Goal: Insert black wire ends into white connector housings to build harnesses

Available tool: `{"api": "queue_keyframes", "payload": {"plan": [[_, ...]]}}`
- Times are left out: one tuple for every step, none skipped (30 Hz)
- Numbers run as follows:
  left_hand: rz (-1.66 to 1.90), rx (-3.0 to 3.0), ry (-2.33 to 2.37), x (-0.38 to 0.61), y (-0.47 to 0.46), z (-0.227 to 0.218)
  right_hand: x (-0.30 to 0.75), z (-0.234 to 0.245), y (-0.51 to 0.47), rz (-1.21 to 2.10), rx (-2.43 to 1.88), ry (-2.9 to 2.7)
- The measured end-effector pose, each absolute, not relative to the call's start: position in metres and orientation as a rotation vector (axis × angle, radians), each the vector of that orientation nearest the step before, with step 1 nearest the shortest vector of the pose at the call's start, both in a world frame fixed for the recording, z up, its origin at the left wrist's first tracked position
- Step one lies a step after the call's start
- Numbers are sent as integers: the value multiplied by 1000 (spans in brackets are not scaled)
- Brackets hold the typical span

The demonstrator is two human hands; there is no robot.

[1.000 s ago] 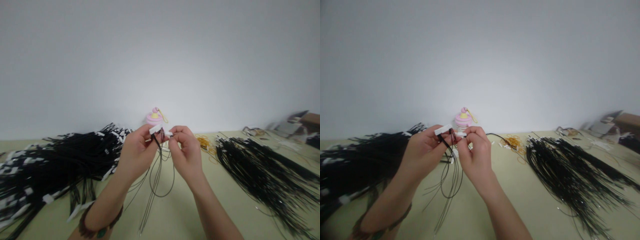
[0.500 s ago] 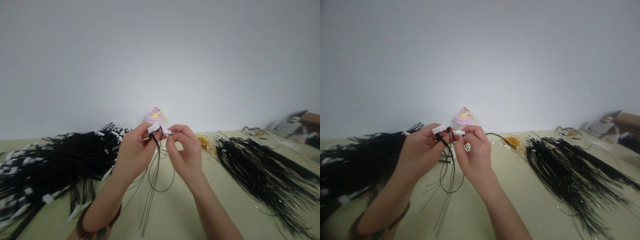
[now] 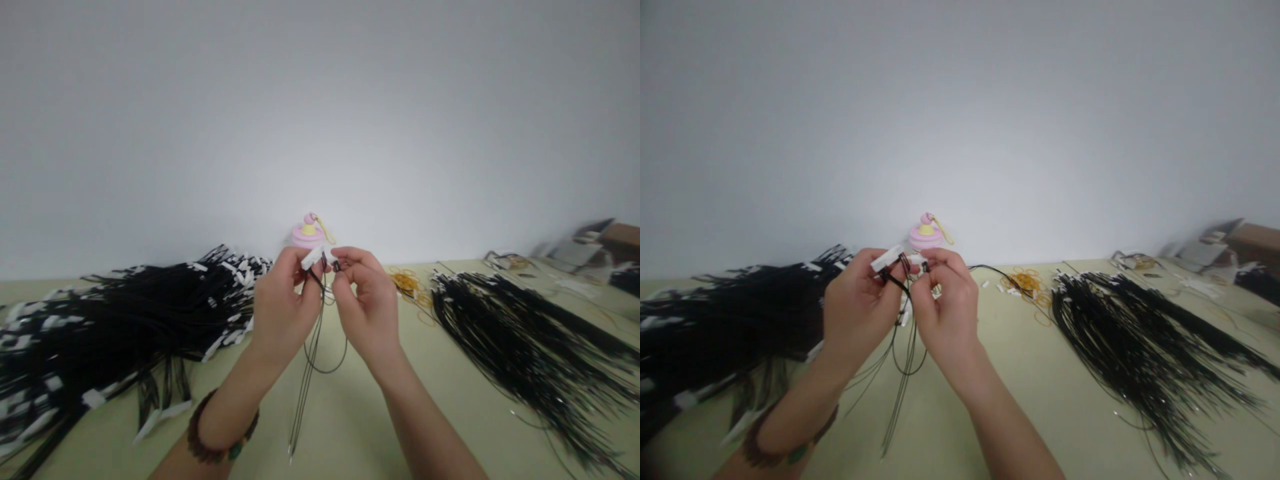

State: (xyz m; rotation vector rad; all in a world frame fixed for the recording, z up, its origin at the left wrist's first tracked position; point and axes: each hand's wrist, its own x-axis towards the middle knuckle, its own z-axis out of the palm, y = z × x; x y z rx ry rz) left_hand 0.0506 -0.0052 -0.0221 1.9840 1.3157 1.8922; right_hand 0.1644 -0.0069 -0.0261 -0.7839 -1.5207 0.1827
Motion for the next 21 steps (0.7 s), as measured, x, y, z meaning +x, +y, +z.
{"api": "queue_keyframes", "payload": {"plan": [[1901, 1950, 1279, 49, -4, -22, 164, -27, -7, 199, -774, -1524], [1900, 1916, 1235, 47, -2, -22, 163, -27, -8, 207, -764, -1530], [1888, 1883, 1186, 46, -1, -22, 163, -27, -8, 210, -758, -1535], [1871, 1851, 1137, 44, 0, -21, 164, -26, -8, 212, -755, -1536], [1852, 1822, 1093, 43, 1, -20, 164, -25, -9, 217, -755, -1533], [1841, 1794, 1056, 43, 2, -19, 164, -25, -9, 225, -758, -1529], [1832, 1771, 1029, 43, 2, -18, 165, -24, -9, 234, -762, -1525], [1829, 1752, 1006, 43, 2, -17, 166, -23, -9, 243, -767, -1520], [1823, 1738, 988, 44, 2, -17, 166, -22, -9, 251, -775, -1517], [1816, 1732, 974, 45, 2, -17, 166, -22, -8, 257, -782, -1514], [1806, 1729, 967, 45, 2, -17, 167, -21, -8, 263, -789, -1514], [1796, 1730, 970, 46, 1, -17, 167, -21, -8, 270, -797, -1513], [1789, 1735, 980, 47, 0, -17, 167, -21, -8, 277, -804, -1509], [1782, 1746, 998, 47, 0, -16, 167, -21, -8, 284, -807, -1505], [1776, 1758, 1020, 47, -1, -16, 167, -21, -8, 292, -809, -1502], [1773, 1773, 1039, 47, -2, -16, 167, -21, -8, 301, -808, -1500], [1770, 1787, 1052, 47, -2, -16, 167, -21, -8, 309, -805, -1499], [1770, 1799, 1061, 47, -2, -16, 168, -21, -8, 315, -803, -1494], [1772, 1803, 1070, 47, -3, -16, 168, -21, -7, 318, -801, -1492], [1779, 1803, 1076, 47, -3, -16, 169, -20, -7, 317, -799, -1491], [1787, 1798, 1073, 46, -2, -16, 170, -20, -7, 314, -796, -1490]]}}
